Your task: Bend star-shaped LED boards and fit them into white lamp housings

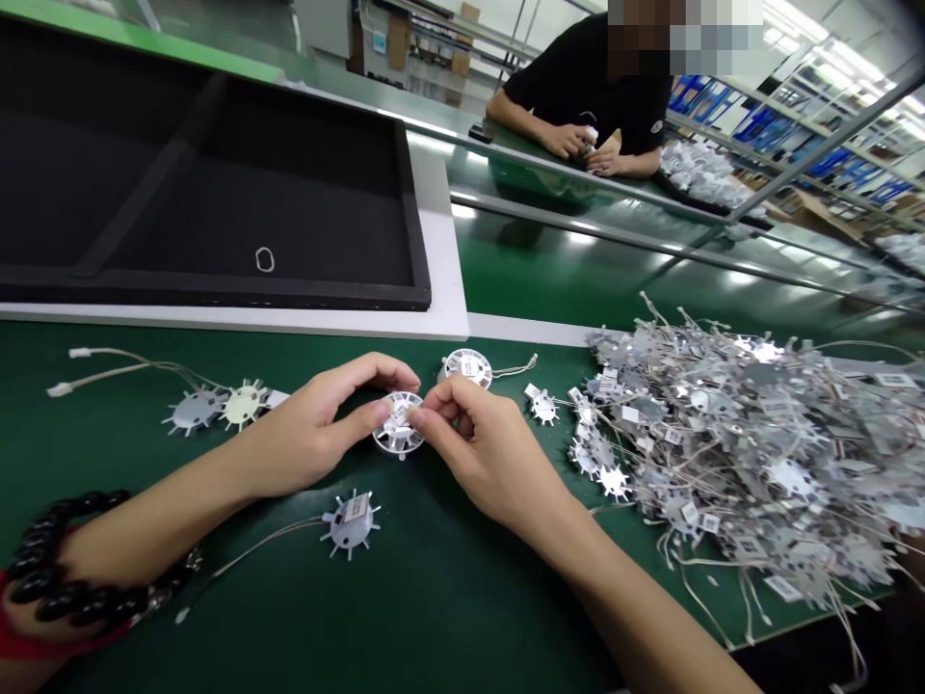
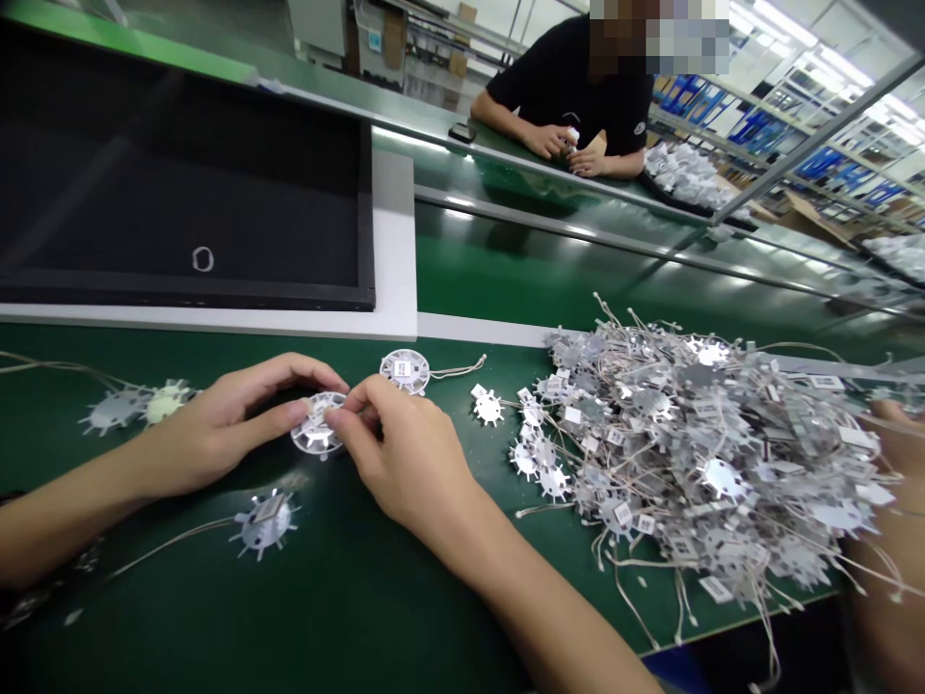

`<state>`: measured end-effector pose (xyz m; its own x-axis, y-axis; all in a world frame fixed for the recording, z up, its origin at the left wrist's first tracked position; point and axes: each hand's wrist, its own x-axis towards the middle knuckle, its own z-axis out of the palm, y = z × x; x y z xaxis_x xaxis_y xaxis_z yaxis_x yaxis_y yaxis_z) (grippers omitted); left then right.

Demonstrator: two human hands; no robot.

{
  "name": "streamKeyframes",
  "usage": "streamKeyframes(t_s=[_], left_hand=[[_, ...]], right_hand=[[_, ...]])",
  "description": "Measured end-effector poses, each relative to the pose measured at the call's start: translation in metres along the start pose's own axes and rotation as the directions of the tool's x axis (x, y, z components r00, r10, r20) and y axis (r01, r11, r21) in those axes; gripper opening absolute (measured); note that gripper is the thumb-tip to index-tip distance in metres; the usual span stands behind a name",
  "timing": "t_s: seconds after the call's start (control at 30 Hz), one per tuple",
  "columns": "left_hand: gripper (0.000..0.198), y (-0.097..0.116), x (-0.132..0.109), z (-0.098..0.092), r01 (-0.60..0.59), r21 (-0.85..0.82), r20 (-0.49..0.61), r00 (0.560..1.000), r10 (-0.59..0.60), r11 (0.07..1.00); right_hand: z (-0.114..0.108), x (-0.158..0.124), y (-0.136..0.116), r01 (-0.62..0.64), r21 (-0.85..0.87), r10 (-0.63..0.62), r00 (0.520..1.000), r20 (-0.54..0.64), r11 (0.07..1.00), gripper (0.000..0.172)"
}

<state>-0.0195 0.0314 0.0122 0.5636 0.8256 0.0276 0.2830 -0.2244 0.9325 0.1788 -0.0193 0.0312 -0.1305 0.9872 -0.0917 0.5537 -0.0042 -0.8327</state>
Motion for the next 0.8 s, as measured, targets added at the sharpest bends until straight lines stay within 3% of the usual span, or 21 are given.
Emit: streamKeyframes(t_s=[0.27, 0.5, 0.7, 0.8], left_hand=[[0.027, 0.002, -0.001, 0.001, -0.012, 0.004, 0.043, 0.999, 0.012, 1.0], [0.022, 0.002, 0.0, 0.003, -0.017, 0.004, 0.024, 1.0, 0.017, 1.0], [0.029, -0.007, -0.004, 0.008, -0.252, 0.227, -0.001, 0.966, 0.259, 0.941], [0.032, -0.01, -0.006, 0.011, -0.314, 0.322, 0.024, 0.946, 0.324, 0.893]], right_hand=[[-0.008, -0.001, 0.0, 0.043, -0.048, -0.04, 0.998, 0.058, 0.998, 0.012], [-0.026, -0.003, -0.004, 0.125, -0.251, -0.095, 0.987, 0.13, 0.96, 0.007], [-0.034, -0.008, -0.005, 0.228, -0.437, -0.157, 0.969, 0.193, 0.87, 0.013], [-0.035, -0.01, -0.004, 0.267, -0.496, -0.194, 0.961, 0.195, 0.826, 0.01]])
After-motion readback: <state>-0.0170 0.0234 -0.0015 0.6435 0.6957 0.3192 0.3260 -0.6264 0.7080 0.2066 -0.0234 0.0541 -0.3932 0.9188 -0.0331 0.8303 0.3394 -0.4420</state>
